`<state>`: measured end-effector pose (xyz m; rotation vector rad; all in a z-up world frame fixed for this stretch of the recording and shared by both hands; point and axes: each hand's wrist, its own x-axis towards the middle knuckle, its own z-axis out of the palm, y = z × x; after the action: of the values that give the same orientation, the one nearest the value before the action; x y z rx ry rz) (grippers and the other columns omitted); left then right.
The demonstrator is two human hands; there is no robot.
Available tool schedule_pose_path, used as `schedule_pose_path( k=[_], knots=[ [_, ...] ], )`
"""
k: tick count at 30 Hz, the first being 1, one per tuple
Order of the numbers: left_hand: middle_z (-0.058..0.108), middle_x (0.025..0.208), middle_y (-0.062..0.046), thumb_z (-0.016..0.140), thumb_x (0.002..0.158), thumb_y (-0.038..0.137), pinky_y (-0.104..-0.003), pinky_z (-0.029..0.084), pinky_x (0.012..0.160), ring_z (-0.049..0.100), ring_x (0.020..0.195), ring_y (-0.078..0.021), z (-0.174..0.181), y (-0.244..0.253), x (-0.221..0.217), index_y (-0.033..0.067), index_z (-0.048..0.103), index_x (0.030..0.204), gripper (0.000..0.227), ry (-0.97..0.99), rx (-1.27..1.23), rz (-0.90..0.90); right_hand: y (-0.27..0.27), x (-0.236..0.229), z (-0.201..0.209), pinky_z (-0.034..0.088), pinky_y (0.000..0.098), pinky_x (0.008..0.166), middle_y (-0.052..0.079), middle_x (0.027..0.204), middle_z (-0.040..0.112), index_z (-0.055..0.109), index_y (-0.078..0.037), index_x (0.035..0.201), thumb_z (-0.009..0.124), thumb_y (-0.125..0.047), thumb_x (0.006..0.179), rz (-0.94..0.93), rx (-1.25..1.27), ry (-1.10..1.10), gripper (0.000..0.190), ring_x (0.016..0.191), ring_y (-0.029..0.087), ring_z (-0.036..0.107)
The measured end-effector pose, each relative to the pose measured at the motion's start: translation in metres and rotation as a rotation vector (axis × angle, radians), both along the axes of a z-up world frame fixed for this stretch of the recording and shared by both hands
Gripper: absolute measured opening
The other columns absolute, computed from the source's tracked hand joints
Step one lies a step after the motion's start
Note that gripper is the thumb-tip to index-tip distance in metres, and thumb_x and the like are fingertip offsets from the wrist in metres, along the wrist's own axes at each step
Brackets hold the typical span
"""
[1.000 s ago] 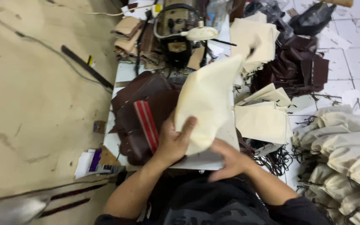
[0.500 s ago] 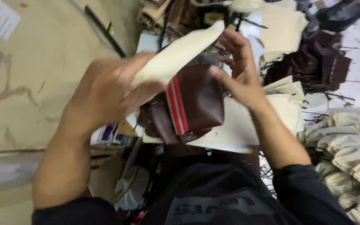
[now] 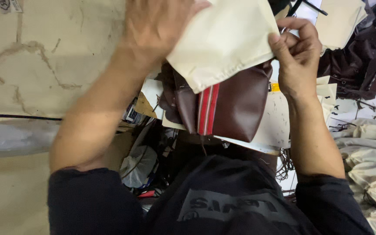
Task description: The person zips and closes the flap of a leather bag, uses a lighter on a thread end, places the bag inside a white protective pouch, and then wipes the leather surface with a cloth while handling a separate leather strap.
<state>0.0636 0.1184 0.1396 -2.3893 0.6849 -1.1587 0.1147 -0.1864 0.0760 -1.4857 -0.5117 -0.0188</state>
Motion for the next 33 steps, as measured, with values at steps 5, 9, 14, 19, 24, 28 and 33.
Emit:
schedule_pose_path(
  k=[5, 9, 14, 19, 24, 28, 33],
  knots=[
    [0.055, 0.102, -0.004, 0.083, 0.088, 0.068, -0.035, 0.042, 0.076, 0.050, 0.092, -0.0223, -0.059, -0.095, -0.036, 0.0155, 0.062, 0.122, 0.066, 0.358, -0.307, 0.012, 0.002, -0.003, -0.009, 0.055, 0.0224, 0.049, 0.005, 0.077, 0.061, 0.063, -0.002, 0.116, 0.067, -0.010, 0.110, 0.009, 0.078, 0.203, 0.010, 0.059, 0.018, 0.068],
    [0.057, 0.090, -0.009, 0.072, 0.099, 0.016, -0.040, 0.042, 0.071, 0.052, 0.082, -0.0292, -0.079, -0.088, -0.040, 0.0068, 0.065, 0.097, 0.012, 0.317, -0.589, -0.103, -0.015, -0.012, -0.015, 0.057, 0.0162, 0.066, 0.007, 0.080, 0.067, 0.064, 0.000, 0.127, 0.078, -0.014, 0.097, 0.106, -0.042, 0.211, 0.036, 0.068, 0.010, 0.066],
    [0.064, 0.097, -0.010, 0.058, 0.097, 0.018, -0.044, 0.046, 0.086, 0.058, 0.092, -0.0280, -0.096, -0.076, -0.039, 0.0089, 0.066, 0.104, 0.014, 0.402, -0.823, 0.061, -0.020, -0.025, -0.016, 0.045, 0.0170, 0.074, -0.002, 0.096, 0.066, 0.066, -0.007, 0.110, 0.073, -0.004, 0.103, 0.038, -0.261, 0.119, 0.010, 0.081, 0.003, 0.055],
    [0.053, 0.103, -0.011, 0.064, 0.073, 0.000, -0.042, 0.051, 0.078, 0.057, 0.095, -0.0318, -0.098, -0.070, -0.047, 0.0095, 0.060, 0.111, 0.040, 0.104, -1.055, 0.030, -0.015, -0.030, -0.022, 0.047, 0.0377, 0.075, 0.013, 0.093, 0.065, 0.066, -0.006, 0.112, 0.083, -0.015, 0.092, -0.070, -0.497, -0.106, 0.028, 0.085, 0.029, 0.060],
    [0.062, 0.100, -0.009, 0.070, 0.066, 0.001, -0.046, 0.055, 0.081, 0.066, 0.095, -0.0360, -0.120, -0.065, -0.071, 0.0177, 0.067, 0.124, 0.060, 0.253, -1.033, -0.039, -0.044, 0.002, -0.055, 0.053, 0.0520, 0.060, 0.020, 0.080, 0.069, 0.068, -0.005, 0.099, 0.074, -0.010, 0.093, -0.372, -0.887, -0.494, 0.009, 0.068, 0.046, 0.069],
    [0.063, 0.110, -0.010, 0.054, 0.085, -0.004, -0.041, 0.052, 0.096, 0.064, 0.105, -0.0309, -0.107, -0.022, -0.087, 0.0075, 0.063, 0.111, 0.030, -0.075, -1.253, 0.091, -0.102, 0.016, -0.057, 0.049, 0.0371, 0.076, 0.013, 0.101, 0.067, 0.057, -0.001, 0.112, 0.066, 0.003, 0.112, -0.502, -0.604, -0.412, 0.010, 0.089, 0.023, 0.065],
    [0.060, 0.090, -0.011, 0.065, 0.078, -0.020, -0.034, 0.050, 0.056, 0.052, 0.066, -0.0198, -0.119, -0.076, -0.077, -0.0013, 0.062, 0.109, 0.036, 0.017, -1.162, -0.046, -0.041, -0.064, 0.009, 0.049, 0.0345, 0.084, 0.015, 0.118, 0.055, 0.050, 0.001, 0.128, 0.071, -0.018, 0.099, 0.015, -0.482, -0.297, 0.041, 0.103, 0.023, 0.058]
  ],
)
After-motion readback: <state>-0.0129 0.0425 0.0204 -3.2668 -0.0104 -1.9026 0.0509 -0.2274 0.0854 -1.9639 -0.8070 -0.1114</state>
